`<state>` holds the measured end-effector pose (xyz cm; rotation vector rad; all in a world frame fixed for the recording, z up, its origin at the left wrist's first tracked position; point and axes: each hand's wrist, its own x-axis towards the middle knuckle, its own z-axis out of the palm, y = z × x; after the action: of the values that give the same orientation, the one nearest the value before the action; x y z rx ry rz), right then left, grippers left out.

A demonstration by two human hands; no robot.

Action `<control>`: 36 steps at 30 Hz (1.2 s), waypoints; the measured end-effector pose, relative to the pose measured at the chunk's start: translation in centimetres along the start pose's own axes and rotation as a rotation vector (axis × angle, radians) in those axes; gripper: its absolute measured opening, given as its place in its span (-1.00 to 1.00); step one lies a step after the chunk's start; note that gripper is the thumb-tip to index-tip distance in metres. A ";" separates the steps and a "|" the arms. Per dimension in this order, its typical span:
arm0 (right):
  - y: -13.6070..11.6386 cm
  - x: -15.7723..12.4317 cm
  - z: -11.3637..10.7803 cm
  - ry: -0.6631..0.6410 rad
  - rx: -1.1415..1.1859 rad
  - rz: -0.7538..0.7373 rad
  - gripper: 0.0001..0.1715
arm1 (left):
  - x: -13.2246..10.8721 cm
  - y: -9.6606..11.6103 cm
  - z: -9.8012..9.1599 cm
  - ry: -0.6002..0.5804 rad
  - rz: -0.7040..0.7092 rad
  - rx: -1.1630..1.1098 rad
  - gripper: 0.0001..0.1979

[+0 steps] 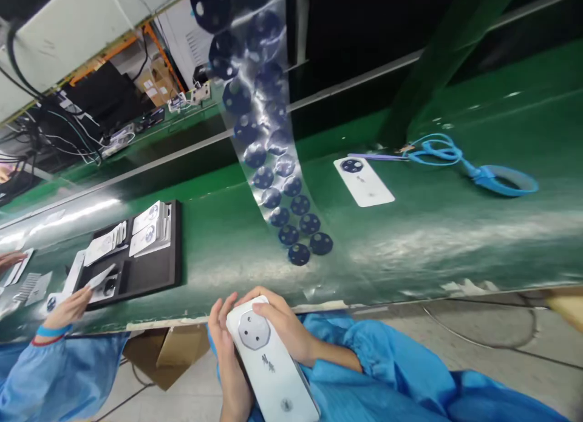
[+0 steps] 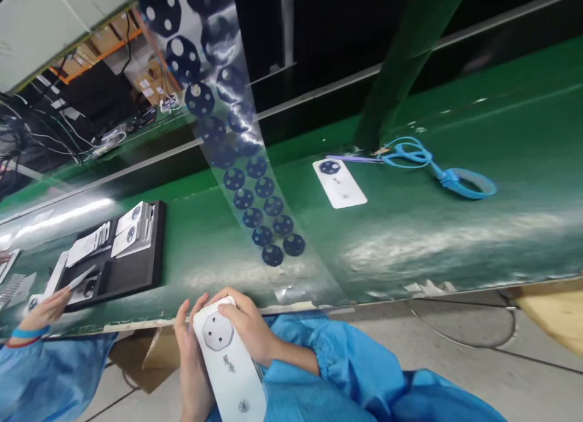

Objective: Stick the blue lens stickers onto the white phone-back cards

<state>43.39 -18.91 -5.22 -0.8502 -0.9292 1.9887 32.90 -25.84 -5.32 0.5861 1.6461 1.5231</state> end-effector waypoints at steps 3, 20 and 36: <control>-1.2 0.0 -0.3 0.062 0.011 -0.040 -0.74 | 0.5 1.6 2.3 -0.066 -0.048 -0.048 -0.58; -6.6 17.3 -4.9 0.226 -0.471 -0.450 -0.75 | 19.9 3.7 10.2 -0.204 0.215 0.252 -0.64; -5.1 20.0 -5.2 0.167 -0.773 -0.522 -0.61 | 24.1 2.6 9.3 -0.267 0.411 0.475 -0.74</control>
<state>39.70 1.77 -8.47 -1.0191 -1.6566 1.0792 26.14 -0.96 -8.23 1.3933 1.7479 1.2455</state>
